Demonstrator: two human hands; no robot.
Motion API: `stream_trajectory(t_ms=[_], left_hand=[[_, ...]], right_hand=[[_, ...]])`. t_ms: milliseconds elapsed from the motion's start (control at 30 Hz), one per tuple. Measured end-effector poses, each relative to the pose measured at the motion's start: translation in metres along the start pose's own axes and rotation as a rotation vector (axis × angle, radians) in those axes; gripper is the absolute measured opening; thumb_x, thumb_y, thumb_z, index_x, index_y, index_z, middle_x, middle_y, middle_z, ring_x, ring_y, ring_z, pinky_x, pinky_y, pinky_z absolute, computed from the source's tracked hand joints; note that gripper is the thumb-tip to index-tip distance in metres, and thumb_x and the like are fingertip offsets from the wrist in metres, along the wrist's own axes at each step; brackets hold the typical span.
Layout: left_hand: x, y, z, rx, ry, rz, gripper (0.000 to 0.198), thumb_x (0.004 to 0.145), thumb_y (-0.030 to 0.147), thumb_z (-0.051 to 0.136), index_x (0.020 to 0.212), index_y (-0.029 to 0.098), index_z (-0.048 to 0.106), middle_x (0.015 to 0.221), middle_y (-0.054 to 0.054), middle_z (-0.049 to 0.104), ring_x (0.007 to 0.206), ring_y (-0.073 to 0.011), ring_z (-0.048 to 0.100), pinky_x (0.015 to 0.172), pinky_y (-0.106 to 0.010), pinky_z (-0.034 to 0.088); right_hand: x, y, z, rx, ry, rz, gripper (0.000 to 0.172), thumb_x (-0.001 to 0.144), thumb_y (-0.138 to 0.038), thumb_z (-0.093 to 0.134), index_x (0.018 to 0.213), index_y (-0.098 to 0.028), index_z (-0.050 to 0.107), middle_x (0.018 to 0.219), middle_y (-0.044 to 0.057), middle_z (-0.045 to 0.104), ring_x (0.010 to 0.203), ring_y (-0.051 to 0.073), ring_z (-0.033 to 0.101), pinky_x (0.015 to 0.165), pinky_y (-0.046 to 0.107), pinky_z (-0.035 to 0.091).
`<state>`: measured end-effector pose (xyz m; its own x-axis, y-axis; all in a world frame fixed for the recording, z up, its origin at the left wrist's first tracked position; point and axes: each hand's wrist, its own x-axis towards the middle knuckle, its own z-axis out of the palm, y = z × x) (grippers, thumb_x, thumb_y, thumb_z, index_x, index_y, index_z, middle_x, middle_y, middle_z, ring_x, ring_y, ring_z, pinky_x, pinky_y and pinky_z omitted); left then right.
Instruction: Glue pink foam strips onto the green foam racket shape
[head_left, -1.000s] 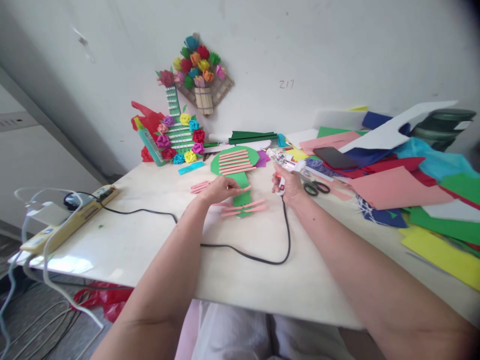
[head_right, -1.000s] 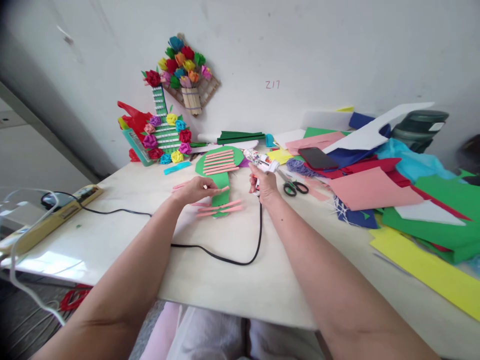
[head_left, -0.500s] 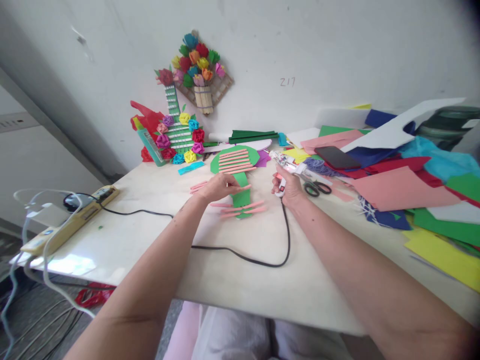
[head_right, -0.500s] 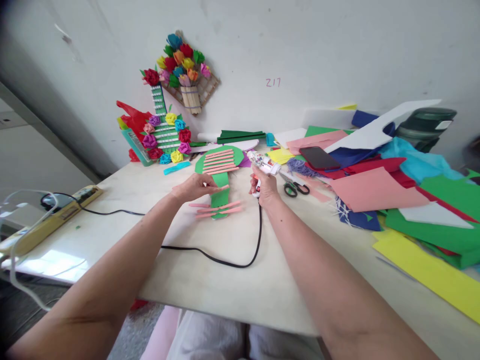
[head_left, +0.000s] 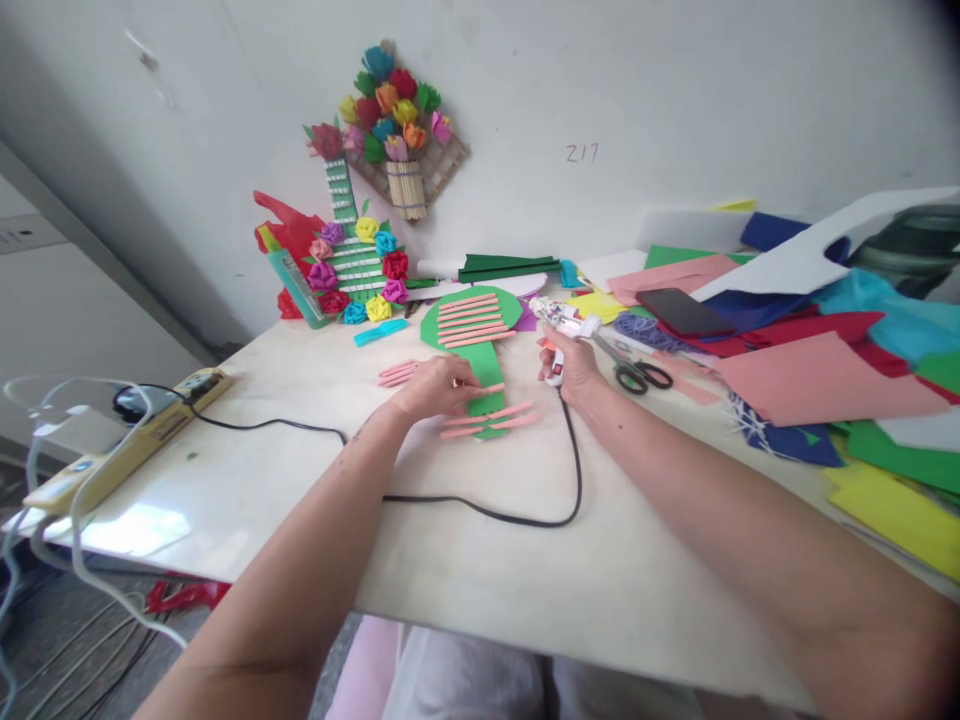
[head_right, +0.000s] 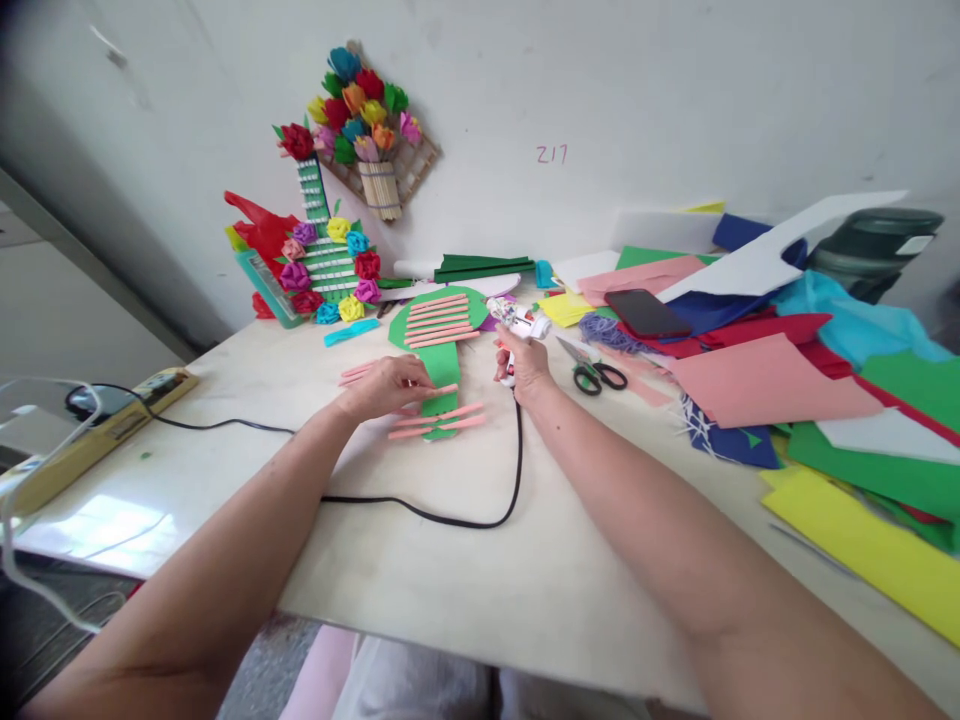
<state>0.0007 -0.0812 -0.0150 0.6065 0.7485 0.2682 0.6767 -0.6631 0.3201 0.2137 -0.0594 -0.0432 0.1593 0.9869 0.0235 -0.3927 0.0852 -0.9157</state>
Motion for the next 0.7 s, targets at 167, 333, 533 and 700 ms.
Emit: stream_trajectory(t_ms=[167, 333, 533, 700], left_hand=[[0.0005, 0.0016, 0.0015, 0.043, -0.011, 0.019, 0.02, 0.076, 0.031, 0.054, 0.069, 0.017, 0.067, 0.068, -0.002, 0.061, 0.067, -0.0116, 0.052, 0.061, -0.021, 0.038], [-0.0011, -0.0015, 0.0019, 0.051, -0.007, 0.035, 0.022, 0.077, 0.032, 0.053, 0.069, 0.017, 0.067, 0.069, -0.002, 0.061, 0.066, -0.0115, 0.052, 0.06, -0.021, 0.038], [-0.0014, 0.0005, 0.0017, 0.066, -0.005, 0.025, 0.023, 0.077, 0.034, 0.052, 0.069, 0.018, 0.067, 0.068, -0.002, 0.061, 0.066, -0.012, 0.052, 0.061, -0.021, 0.038], [-0.0014, 0.0034, 0.0021, 0.078, -0.011, 0.02, 0.021, 0.076, 0.032, 0.053, 0.069, 0.019, 0.067, 0.068, -0.002, 0.061, 0.068, -0.0127, 0.052, 0.061, -0.021, 0.038]], right_hand=[[0.0021, -0.0003, -0.0006, 0.038, 0.018, -0.03, 0.034, 0.063, -0.046, 0.065, 0.064, -0.015, 0.051, 0.04, -0.007, 0.046, 0.026, 0.006, 0.037, 0.028, 0.021, 0.037], [0.0016, -0.0004, -0.0036, 0.08, 0.022, -0.035, 0.034, 0.063, -0.047, 0.065, 0.064, -0.016, 0.051, 0.04, -0.006, 0.046, 0.026, 0.005, 0.037, 0.029, 0.021, 0.037], [0.0022, 0.001, -0.0039, 0.082, 0.01, -0.048, 0.034, 0.062, -0.046, 0.066, 0.064, -0.015, 0.051, 0.04, -0.006, 0.047, 0.026, 0.006, 0.038, 0.028, 0.021, 0.038], [0.0006, -0.0001, -0.0031, 0.084, 0.018, -0.04, 0.034, 0.062, -0.046, 0.066, 0.064, -0.015, 0.051, 0.04, -0.006, 0.047, 0.026, 0.005, 0.037, 0.028, 0.021, 0.037]])
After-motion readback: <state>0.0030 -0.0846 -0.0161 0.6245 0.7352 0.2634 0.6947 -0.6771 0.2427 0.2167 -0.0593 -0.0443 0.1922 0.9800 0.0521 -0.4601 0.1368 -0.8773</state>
